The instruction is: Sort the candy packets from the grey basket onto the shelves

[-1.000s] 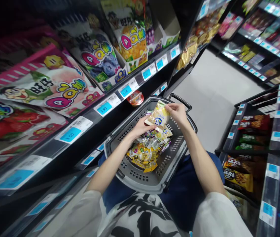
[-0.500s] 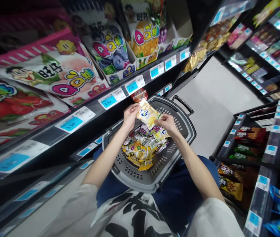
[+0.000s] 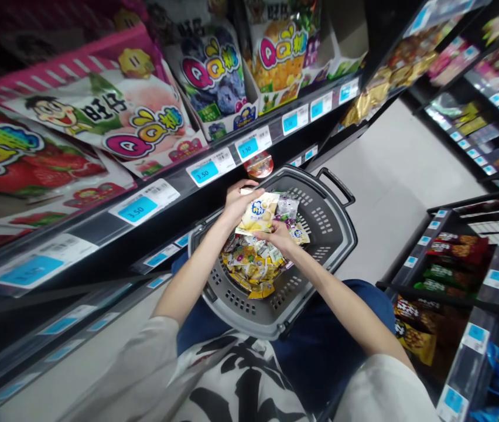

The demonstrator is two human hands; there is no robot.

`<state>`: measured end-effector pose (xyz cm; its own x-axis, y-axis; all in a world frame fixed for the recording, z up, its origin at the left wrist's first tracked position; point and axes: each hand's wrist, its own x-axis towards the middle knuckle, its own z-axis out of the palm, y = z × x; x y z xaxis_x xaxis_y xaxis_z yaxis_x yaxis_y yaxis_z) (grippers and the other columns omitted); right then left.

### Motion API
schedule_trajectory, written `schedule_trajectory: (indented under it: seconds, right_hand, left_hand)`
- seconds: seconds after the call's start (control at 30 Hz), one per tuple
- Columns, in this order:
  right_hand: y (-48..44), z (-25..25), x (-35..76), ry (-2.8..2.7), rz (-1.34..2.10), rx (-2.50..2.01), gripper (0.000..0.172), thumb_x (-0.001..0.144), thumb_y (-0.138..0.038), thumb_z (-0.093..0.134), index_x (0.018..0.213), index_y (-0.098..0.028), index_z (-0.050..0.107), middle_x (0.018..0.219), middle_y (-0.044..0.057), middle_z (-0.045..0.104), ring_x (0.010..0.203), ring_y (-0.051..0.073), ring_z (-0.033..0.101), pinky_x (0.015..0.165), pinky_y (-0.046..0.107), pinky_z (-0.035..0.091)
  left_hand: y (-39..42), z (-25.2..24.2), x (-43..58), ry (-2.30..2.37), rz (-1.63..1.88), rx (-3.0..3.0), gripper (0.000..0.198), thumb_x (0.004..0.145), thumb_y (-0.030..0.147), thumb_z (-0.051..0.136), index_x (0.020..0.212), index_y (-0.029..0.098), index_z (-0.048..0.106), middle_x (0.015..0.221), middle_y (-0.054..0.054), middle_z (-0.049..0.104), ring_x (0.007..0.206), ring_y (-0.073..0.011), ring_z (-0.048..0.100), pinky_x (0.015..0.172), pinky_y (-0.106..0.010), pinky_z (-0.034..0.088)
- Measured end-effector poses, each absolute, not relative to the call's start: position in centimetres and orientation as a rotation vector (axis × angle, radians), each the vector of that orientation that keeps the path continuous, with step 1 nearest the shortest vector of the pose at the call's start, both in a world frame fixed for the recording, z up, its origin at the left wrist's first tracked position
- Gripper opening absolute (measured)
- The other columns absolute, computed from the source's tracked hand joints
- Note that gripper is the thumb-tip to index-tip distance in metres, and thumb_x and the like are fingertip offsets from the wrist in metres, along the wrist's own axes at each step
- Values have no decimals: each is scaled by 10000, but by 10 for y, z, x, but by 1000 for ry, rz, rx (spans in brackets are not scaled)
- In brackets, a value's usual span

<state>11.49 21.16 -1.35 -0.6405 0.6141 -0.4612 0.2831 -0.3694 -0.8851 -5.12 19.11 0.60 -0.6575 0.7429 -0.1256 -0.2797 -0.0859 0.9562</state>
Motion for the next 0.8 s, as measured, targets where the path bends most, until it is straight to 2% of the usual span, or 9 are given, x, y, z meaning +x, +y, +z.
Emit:
schedule_trajectory:
  seconds: [0.37, 0.63, 0.8]
  right_hand:
    - [216, -2, 113, -1774, 2109, -1180, 474, 477, -464, 949, 760, -161, 717, 653, 4, 700, 534, 114, 569, 518, 238, 454]
    - [215, 8, 109, -1807, 2132, -1147, 422, 480, -408, 953, 725, -164, 711, 637, 2, 685, 543, 126, 564, 534, 249, 452]
    - [215, 9, 109, -1807, 2143, -1153, 370, 519, -385, 921, 734, -175, 705, 703, 11, 709, 573, 129, 564, 569, 254, 470]
  left_hand:
    - [190, 5, -52, 1449, 1843, 468, 341, 576, 353, 875, 806, 187, 687, 644, 31, 616, 569, -114, 547, 550, -234, 408]
    - [192, -2, -53, 1440, 1859, 470, 346, 583, 358, 884, 821, 191, 695, 639, 31, 615, 554, -112, 544, 535, -233, 403]
    - [192, 0, -52, 1441, 1853, 490, 344, 591, 364, 883, 819, 191, 690, 615, 43, 592, 536, -101, 517, 527, -229, 386]
